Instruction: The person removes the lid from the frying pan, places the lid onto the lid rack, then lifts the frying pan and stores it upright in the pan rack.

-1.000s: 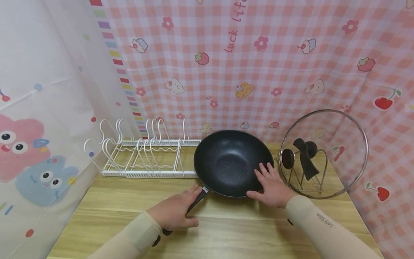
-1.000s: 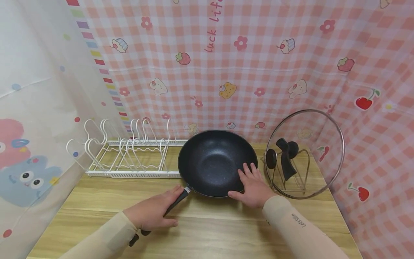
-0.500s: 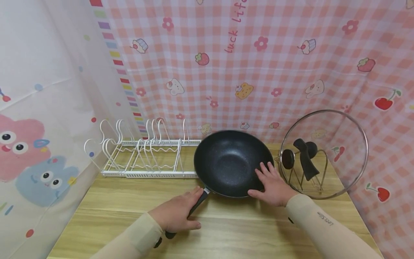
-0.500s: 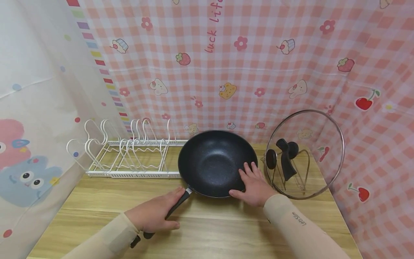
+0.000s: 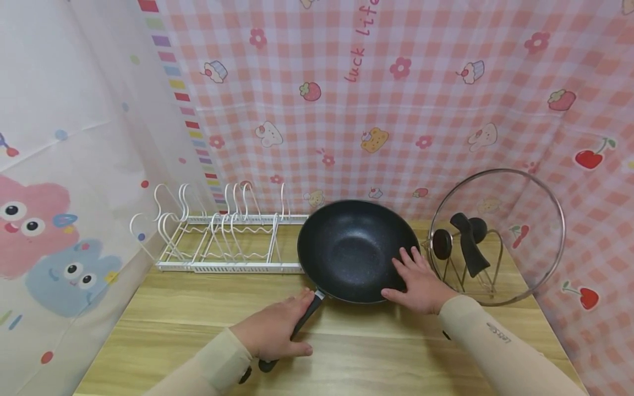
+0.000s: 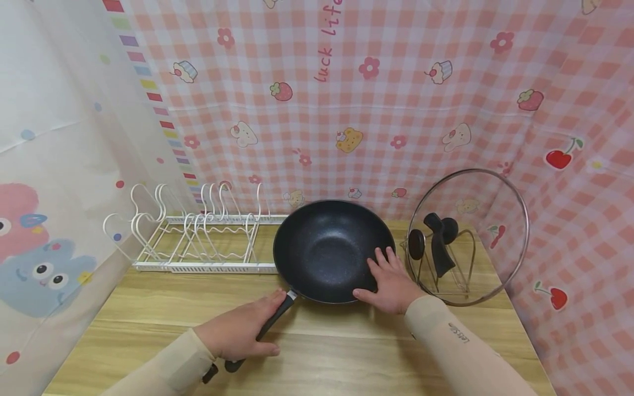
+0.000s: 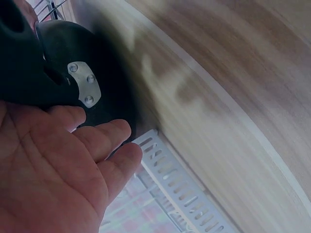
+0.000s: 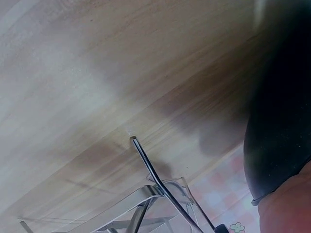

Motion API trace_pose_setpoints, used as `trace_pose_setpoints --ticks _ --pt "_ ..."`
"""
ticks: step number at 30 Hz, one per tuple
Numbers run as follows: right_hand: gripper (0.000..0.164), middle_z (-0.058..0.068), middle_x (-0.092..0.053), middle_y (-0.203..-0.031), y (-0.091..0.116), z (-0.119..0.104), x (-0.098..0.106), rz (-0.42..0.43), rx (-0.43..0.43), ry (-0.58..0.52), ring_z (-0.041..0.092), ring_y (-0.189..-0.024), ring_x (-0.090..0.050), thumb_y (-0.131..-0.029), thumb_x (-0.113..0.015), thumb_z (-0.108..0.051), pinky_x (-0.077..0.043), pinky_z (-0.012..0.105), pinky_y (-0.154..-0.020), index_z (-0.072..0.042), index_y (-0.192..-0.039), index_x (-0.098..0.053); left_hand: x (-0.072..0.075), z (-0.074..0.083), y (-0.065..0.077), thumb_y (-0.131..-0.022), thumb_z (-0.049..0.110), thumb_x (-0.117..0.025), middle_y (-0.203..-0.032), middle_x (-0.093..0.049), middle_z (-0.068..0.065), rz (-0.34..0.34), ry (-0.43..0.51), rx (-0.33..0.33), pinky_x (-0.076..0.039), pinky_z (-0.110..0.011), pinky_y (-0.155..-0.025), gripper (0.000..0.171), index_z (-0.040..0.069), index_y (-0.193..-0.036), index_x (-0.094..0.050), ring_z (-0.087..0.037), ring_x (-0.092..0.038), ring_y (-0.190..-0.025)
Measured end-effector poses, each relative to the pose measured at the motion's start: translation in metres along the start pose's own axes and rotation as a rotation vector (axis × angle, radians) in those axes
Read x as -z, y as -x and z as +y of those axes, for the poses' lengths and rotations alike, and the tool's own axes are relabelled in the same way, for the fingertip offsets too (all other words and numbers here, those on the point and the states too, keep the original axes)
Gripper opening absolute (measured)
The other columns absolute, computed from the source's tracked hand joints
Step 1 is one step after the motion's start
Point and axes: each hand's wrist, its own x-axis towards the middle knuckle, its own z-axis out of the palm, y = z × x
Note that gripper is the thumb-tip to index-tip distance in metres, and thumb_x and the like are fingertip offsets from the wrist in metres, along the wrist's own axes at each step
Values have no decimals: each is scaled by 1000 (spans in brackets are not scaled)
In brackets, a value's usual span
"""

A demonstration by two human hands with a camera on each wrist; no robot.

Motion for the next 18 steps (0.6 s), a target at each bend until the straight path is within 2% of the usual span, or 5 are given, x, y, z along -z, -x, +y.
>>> trace_pose_setpoints --ticks 8,14,18 --pt "92 14 -5 -156 5 -12 -10 22 11 -11 39 -142 5 -80 -38 -76 -3 58 -112 -11 -146 -30 7 3 -3 -74 77 -46 -156 -15 -8 -8 -19 7 -34 -44 -107 102 15 -150 -16 -28 -30 -137" --pt "88 10 -4 -157 8 -24 -14 33 32 -12 36 -142 7 -81 -45 -70 0 57 -112 -11 -145 -32 11 1 -10 -77 74 -46 -157 -11 -3 -11 -75 -51 -34 -43 -107 96 18 -150 -17 -30 -33 -136" --pt "90 9 -5 -157 8 -23 -14 42 25 14 36 -143 4 -80 -43 -73 -1 55 -113 -11 -145 -33 8 0 -13 -79 69 -50 -157 -10 -2 -33 -73 -63 -35 -43 -106 93 20 -150 -14 -31 -34 -135"
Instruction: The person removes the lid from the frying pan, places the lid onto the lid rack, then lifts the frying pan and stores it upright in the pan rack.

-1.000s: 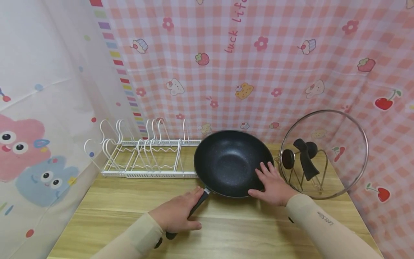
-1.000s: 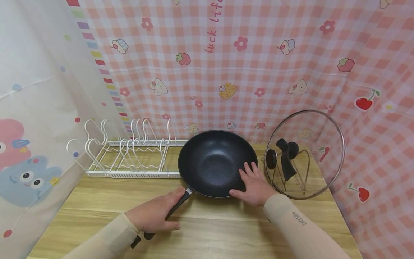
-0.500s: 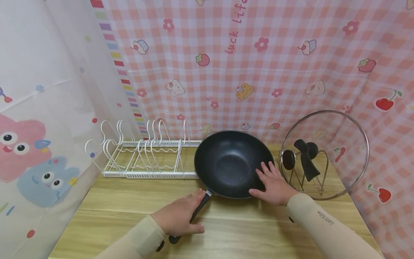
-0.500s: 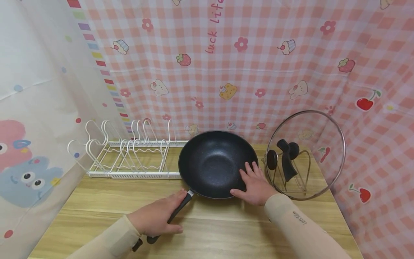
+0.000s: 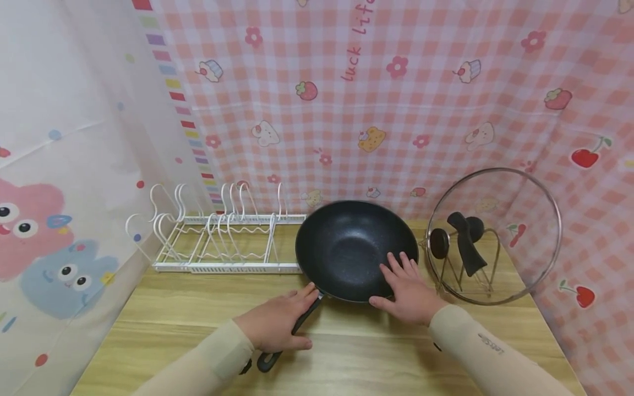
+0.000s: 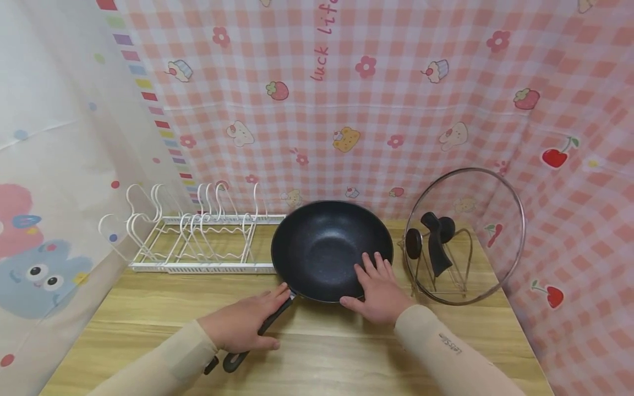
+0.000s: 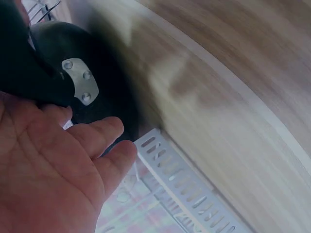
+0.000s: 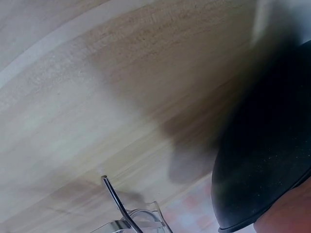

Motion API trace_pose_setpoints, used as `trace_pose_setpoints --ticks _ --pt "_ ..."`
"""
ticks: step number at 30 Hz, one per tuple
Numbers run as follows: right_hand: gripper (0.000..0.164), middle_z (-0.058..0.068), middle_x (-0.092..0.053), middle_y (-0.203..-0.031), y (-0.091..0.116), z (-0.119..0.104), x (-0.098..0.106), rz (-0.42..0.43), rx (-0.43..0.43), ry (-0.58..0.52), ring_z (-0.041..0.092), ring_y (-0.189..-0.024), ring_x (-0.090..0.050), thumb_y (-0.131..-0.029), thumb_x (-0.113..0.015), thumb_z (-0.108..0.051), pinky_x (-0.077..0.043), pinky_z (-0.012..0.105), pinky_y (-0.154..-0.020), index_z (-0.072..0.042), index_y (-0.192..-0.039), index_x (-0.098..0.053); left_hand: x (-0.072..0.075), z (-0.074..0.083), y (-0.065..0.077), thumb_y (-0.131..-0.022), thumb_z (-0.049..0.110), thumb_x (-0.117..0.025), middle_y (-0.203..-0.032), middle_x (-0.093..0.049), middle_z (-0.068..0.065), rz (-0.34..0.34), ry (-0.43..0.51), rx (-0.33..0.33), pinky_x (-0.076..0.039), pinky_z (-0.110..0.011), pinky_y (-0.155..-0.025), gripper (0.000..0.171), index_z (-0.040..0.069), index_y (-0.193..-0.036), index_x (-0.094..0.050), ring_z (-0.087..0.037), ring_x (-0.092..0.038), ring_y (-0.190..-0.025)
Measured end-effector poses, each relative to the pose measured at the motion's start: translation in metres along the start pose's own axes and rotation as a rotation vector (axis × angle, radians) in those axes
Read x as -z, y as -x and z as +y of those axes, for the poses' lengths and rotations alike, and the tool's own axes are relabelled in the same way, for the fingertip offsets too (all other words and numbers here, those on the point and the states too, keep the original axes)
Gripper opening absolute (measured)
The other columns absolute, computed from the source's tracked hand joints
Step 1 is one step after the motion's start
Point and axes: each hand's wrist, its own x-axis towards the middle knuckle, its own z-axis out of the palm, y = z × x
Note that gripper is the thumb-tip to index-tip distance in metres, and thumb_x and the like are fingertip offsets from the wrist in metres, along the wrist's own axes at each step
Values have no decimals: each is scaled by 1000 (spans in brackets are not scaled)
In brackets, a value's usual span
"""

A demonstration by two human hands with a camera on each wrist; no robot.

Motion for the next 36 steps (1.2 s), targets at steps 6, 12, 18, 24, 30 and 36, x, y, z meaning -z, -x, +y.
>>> trace_pose_setpoints --ticks 6,12,18,24,30,36 --pt "89 8 -6 -157 -1 1 -1 -4 -5 -8 34 -143 6 -80 -45 -72 -1 55 -113 -12 -145 -33 -3 0 -1 -80 63 -56 -157 -9 -1 7 13 10 -35 -43 -106 92 21 -150 -14 -30 -33 -135" --pt "90 9 -6 -156 -1 1 2 -10 0 -17 34 -143 7 -80 -44 -72 -1 55 -113 -11 -144 -33 -3 2 -1 -78 69 -52 -157 -7 -2 -6 23 11 -33 -44 -108 95 20 -150 -13 -33 -32 -135" --pt "90 10 -9 -156 -2 3 5 -20 7 -15 35 -143 5 -80 -44 -73 -1 55 -113 -10 -144 -33 -4 6 -2 -78 68 -53 -157 -8 -4 0 23 10 -32 -43 -108 95 18 -150 -15 -31 -33 -136" --pt "89 11 -10 -156 -4 7 5 -18 20 -11 37 -143 2 -80 -44 -72 -2 55 -113 -11 -144 -34 -4 9 -3 -78 69 -53 -157 -8 -5 -2 39 16 -32 -43 -109 96 18 -150 -15 -30 -31 -136" --pt "93 11 -11 -156 -4 10 6 -24 21 -17 37 -143 2 -78 -41 -77 -1 55 -113 -11 -143 -35 -4 12 -3 -76 75 -48 -157 -6 -4 -18 59 29 -32 -43 -108 99 19 -150 -13 -30 -31 -136" --pt "88 11 -11 -156 -6 16 4 -21 40 -16 37 -143 1 -80 -46 -71 -2 57 -112 -10 -143 -36 -4 15 -4 -75 76 -46 -157 -7 -5 -18 66 32 -32 -44 -108 100 19 -150 -14 -32 -31 -136"
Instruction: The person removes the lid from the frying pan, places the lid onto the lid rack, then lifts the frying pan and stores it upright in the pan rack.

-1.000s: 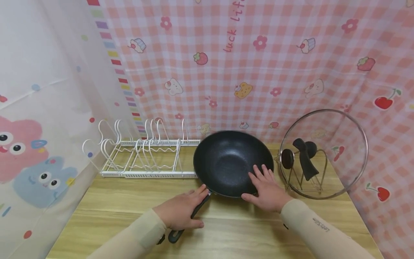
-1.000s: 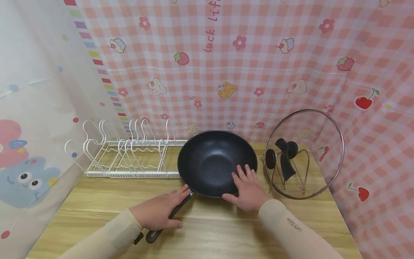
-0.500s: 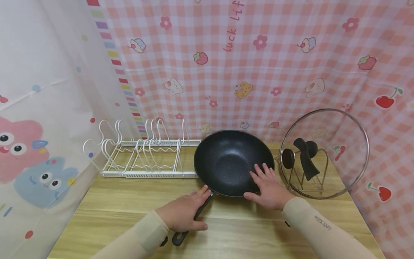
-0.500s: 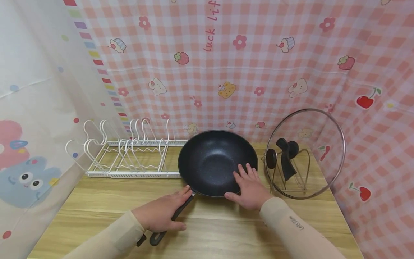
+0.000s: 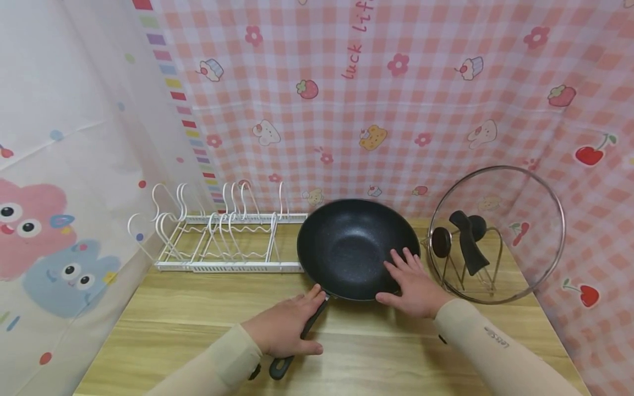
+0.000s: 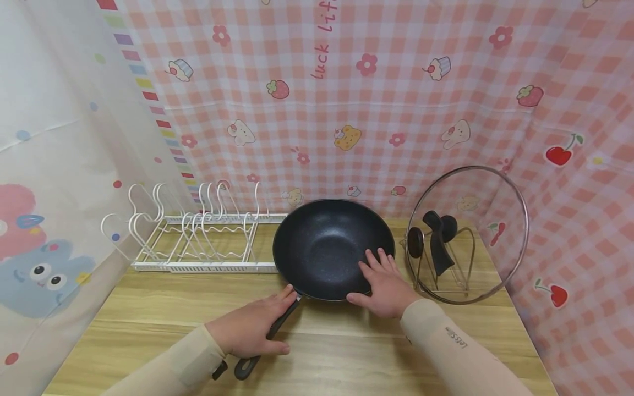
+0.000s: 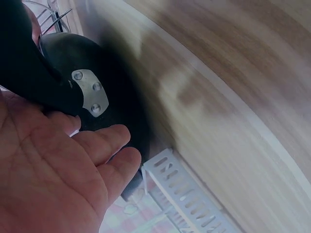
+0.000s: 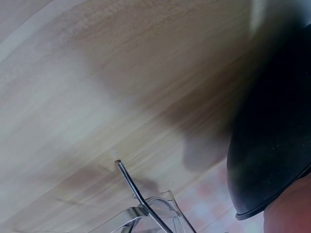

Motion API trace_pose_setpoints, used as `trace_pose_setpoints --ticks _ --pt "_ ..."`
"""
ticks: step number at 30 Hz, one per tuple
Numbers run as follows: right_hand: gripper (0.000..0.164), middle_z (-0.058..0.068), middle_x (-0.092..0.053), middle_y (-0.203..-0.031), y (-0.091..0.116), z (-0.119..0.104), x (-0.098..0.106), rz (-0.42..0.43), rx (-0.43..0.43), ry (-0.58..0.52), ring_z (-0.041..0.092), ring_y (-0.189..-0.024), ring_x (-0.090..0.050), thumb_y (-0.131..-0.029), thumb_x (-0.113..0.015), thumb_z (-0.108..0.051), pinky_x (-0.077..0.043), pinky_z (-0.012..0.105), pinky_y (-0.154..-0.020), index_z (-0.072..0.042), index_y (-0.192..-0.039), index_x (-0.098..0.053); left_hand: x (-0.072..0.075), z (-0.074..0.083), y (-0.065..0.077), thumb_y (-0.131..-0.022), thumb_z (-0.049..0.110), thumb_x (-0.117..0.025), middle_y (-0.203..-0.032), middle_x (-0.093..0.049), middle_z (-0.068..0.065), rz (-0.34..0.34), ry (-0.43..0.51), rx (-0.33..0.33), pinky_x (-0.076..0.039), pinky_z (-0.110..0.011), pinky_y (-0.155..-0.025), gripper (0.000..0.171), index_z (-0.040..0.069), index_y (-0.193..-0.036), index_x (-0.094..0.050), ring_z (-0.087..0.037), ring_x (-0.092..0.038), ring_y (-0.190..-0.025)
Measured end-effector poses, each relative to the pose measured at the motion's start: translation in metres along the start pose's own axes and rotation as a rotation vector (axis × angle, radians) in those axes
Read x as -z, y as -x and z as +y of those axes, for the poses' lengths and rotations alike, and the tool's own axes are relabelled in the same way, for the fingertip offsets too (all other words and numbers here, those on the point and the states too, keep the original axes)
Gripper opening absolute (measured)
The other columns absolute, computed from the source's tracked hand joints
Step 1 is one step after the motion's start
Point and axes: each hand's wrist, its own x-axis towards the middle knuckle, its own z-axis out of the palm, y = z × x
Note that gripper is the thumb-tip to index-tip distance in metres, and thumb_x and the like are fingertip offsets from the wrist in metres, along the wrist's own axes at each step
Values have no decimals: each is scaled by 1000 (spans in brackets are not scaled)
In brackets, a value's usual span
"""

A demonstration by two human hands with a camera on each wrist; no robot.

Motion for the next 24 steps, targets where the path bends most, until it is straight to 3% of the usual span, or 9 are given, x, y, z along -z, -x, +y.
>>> trace_pose_setpoints --ticks 9,17,24 --pt "89 10 -11 -156 1 3 2 6 -10 4 36 -143 2 -79 -45 -73 -4 57 -112 -12 -143 -36 -2 6 0 -74 77 -47 -156 -11 -8 16 1 5 -31 -47 -108 102 16 -150 -17 -34 -31 -136" --pt "96 7 -9 -157 2 6 4 -14 -45 15 34 -143 5 -75 -36 -82 -9 58 -111 -16 -145 -33 -6 10 -2 -73 80 -43 -156 -13 -10 34 -14 -17 -32 -47 -107 104 15 -149 -18 -37 -32 -134" --pt "90 9 -10 -156 5 7 8 -15 -49 1 36 -143 5 -78 -45 -74 -9 60 -110 -14 -144 -34 -9 15 -2 -71 83 -40 -155 -14 -10 51 -23 -24 -32 -47 -107 107 14 -149 -19 -38 -33 -134"
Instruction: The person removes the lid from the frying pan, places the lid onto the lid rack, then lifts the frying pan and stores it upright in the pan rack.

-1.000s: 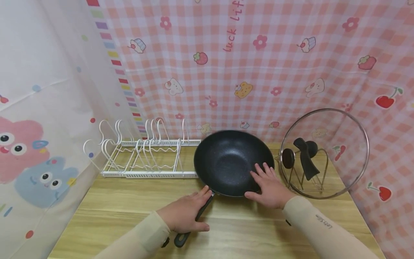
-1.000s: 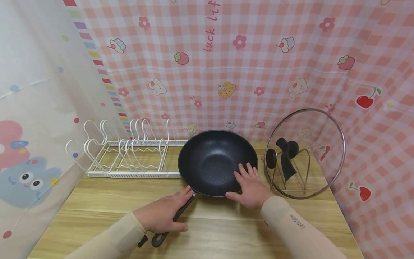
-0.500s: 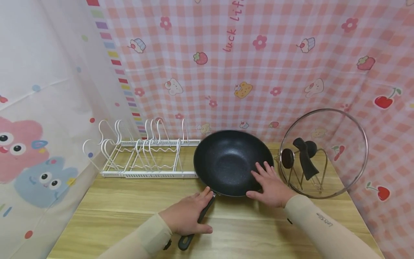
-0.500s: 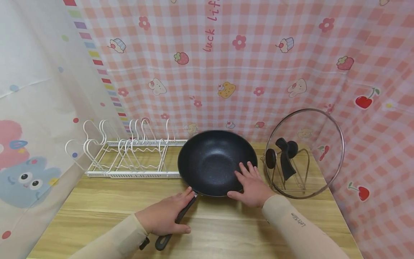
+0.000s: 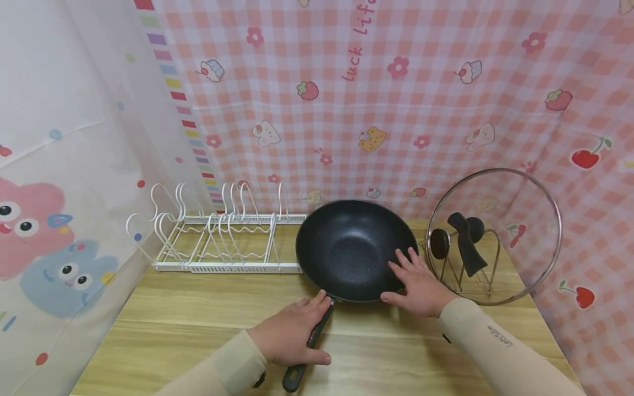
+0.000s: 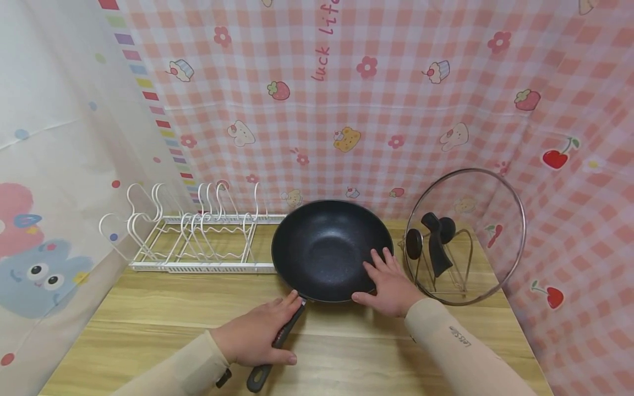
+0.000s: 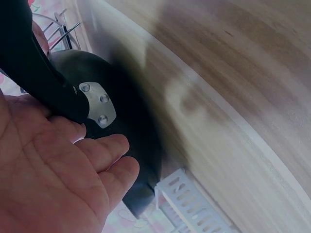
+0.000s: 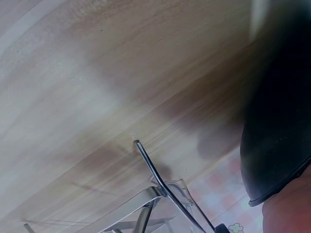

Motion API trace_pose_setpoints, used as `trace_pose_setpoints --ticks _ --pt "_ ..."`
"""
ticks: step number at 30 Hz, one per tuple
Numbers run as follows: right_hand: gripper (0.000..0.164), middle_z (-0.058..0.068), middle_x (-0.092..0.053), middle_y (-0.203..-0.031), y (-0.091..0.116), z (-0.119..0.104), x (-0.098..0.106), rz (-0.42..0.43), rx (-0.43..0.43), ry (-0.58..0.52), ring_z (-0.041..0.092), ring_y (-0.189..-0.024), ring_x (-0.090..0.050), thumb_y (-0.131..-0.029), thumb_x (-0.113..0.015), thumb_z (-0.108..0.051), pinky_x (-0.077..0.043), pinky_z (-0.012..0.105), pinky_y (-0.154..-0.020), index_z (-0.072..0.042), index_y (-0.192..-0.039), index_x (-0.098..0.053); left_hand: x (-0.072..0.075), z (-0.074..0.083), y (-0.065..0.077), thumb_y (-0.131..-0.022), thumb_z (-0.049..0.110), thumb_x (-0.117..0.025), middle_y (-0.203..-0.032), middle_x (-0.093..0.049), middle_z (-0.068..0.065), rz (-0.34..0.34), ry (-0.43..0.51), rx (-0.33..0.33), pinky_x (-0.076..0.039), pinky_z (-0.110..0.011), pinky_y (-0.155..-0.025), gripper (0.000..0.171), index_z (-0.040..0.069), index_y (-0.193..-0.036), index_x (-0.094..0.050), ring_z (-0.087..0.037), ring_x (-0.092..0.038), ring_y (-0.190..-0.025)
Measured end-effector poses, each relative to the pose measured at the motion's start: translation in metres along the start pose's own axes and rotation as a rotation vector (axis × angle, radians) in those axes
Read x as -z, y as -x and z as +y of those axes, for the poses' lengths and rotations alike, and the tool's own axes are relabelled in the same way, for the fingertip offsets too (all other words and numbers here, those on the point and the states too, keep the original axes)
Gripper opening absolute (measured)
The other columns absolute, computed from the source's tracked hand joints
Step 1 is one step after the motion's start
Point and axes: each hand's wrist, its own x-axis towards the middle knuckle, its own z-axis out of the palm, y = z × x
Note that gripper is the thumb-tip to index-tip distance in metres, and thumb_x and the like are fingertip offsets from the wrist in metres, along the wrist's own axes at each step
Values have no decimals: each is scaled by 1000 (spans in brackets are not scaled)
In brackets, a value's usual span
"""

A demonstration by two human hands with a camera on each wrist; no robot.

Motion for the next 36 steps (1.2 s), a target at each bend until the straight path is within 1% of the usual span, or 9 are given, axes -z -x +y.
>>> trace_pose_setpoints --ticks 3,8,13,19,22,26,31,36 --pt "88 10 -10 -156 1 2 0 0 -6 -2 37 -143 4 -79 -46 -72 -10 61 -110 -14 -144 -34 0 2 0 -71 84 -39 -155 -15 -10 3 -2 -8 -32 -47 -107 107 14 -149 -19 -38 -33 -133" --pt "89 12 -8 -156 2 6 0 -13 -8 -14 38 -142 4 -79 -45 -73 -7 61 -110 -12 -144 -34 1 5 0 -72 84 -36 -155 -15 -9 -10 5 -26 -31 -47 -108 106 14 -149 -18 -38 -33 -134" --pt "89 13 -8 -156 2 7 2 -18 -3 -29 40 -142 4 -80 -46 -71 -6 62 -110 -11 -144 -34 0 7 -1 -71 85 -33 -156 -12 -6 -34 14 -12 -29 -46 -110 106 17 -150 -16 -35 -30 -136" --pt "90 12 -7 -156 2 7 3 -20 -7 -15 40 -142 4 -79 -44 -73 -7 61 -110 -13 -145 -32 1 8 -1 -70 86 -34 -156 -11 -5 -36 29 -3 -26 -48 -110 106 18 -150 -17 -38 -25 -138" --pt "92 13 -6 -156 2 5 2 -18 -13 -19 41 -141 4 -79 -43 -75 -5 61 -110 -13 -145 -31 2 6 -2 -69 86 -33 -157 -7 -5 -35 44 -2 -24 -50 -111 106 18 -149 -18 -37 -18 -140" --pt "93 14 -2 -156 2 -2 -1 -6 -20 -30 41 -141 6 -78 -43 -75 -2 61 -110 -13 -146 -29 3 -1 -5 -69 87 -32 -157 -2 -2 -26 52 11 -22 -51 -111 105 20 -149 -19 -32 -11 -143" --pt "93 13 -2 -156 3 -15 -5 9 -8 -32 41 -141 6 -77 -44 -75 0 59 -111 -14 -146 -30 4 -9 -11 -68 88 -31 -157 -2 -1 -12 36 27 -22 -52 -111 105 24 -150 -14 -30 -8 -143" --pt "92 12 -4 -156 3 -19 -5 24 -14 -12 41 -141 5 -78 -46 -74 -1 58 -111 -13 -145 -32 3 -9 -12 -68 88 -31 -157 -3 0 -7 46 30 -18 -55 -111 104 27 -150 -12 -30 -5 -144"
